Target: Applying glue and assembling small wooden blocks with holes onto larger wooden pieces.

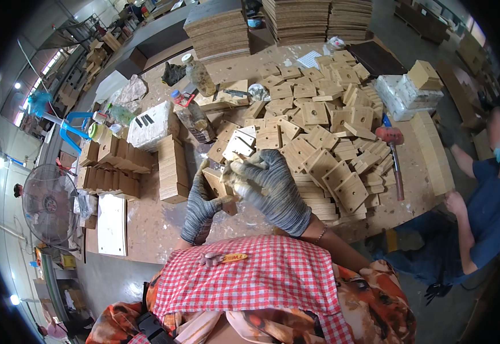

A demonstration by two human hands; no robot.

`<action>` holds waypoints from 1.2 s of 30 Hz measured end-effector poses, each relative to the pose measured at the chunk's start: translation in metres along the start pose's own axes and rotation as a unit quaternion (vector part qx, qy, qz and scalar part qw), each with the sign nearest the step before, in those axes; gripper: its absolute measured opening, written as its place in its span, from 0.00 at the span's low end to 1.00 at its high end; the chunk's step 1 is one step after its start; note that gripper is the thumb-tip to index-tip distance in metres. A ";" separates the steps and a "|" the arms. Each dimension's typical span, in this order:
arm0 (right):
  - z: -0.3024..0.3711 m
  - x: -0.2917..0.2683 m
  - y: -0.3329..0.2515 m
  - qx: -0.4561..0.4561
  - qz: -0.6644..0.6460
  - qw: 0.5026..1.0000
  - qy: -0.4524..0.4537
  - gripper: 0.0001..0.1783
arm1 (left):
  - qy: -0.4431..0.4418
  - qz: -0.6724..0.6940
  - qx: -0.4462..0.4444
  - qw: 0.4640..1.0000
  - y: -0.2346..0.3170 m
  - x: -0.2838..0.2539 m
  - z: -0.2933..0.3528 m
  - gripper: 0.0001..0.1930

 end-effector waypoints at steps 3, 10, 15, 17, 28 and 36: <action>-0.001 -0.003 0.009 0.061 -0.100 0.993 0.005 0.23 | -0.010 0.012 -0.040 0.999 -0.006 -0.003 0.000 0.59; 0.001 0.004 0.001 0.041 -0.021 0.998 -0.037 0.23 | -0.025 0.003 -0.021 0.999 -0.006 0.004 -0.002 0.60; -0.005 -0.004 0.012 0.118 -0.087 0.989 -0.008 0.22 | -0.030 -0.043 -0.008 0.999 0.005 0.003 -0.001 0.60; -0.004 -0.006 0.004 0.034 -0.080 0.996 0.007 0.22 | -0.040 -0.076 0.027 0.996 0.012 0.006 0.001 0.60; -0.006 -0.006 0.019 0.065 -0.134 0.988 0.039 0.22 | -0.031 -0.102 0.063 0.992 0.014 0.004 -0.005 0.58; -0.006 -0.003 0.011 0.020 -0.035 0.997 0.061 0.18 | -0.092 -0.022 -0.060 0.994 -0.001 0.017 -0.005 0.52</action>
Point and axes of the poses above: each hand's wrist, its own z-axis away from the middle knuckle, its own x-axis out of the palm, y = z × x, the point moved 5 cm from there along -z, towards the middle knuckle, and after that the axes turned 3 degrees about z, right-handed, at the moved point
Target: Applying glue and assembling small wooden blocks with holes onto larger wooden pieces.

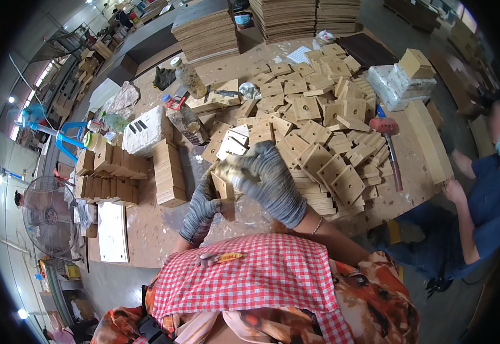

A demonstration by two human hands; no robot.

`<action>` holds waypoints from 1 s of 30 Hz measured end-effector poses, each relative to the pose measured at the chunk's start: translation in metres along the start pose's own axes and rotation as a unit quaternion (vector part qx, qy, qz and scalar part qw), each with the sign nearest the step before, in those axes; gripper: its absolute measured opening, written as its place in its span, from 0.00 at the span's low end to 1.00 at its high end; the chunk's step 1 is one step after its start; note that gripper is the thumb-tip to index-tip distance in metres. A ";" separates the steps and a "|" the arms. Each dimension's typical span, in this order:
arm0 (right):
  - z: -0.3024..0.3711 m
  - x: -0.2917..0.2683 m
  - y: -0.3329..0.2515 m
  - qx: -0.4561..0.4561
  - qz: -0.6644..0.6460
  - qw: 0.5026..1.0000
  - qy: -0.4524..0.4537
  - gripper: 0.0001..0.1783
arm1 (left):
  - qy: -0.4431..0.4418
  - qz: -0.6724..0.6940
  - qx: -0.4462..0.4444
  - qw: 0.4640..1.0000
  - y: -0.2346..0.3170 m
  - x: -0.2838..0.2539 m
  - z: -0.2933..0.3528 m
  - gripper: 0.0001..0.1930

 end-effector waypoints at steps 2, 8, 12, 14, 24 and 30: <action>-0.004 -0.007 0.017 0.090 -0.070 0.993 -0.004 0.19 | -0.037 0.016 -0.056 0.998 0.002 0.002 0.005 0.52; 0.006 -0.027 0.026 0.212 -0.318 0.924 -0.022 0.20 | -0.053 -0.005 -0.097 0.994 0.010 0.008 0.009 0.56; 0.005 -0.026 0.005 0.196 -0.363 0.909 -0.063 0.22 | -0.064 -0.011 -0.095 0.993 0.017 0.012 0.010 0.56; 0.008 -0.024 -0.009 0.160 -0.346 0.922 -0.067 0.22 | -0.060 -0.030 -0.141 0.988 0.015 0.011 0.010 0.57; 0.005 -0.026 -0.005 0.091 -0.136 0.986 0.001 0.19 | -0.040 -0.048 0.011 0.998 0.024 0.012 0.011 0.58; 0.011 -0.020 -0.029 -0.086 0.046 0.993 -0.072 0.18 | -0.044 -0.001 0.021 0.999 0.020 0.016 0.007 0.58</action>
Point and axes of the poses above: each hand's wrist, its own z-axis away from the middle knuckle, its own x-axis out of the palm, y = z × x, the point moved 5 cm from there along -z, towards the middle knuckle, and after that the axes turned 3 degrees about z, right-handed, at the moved point
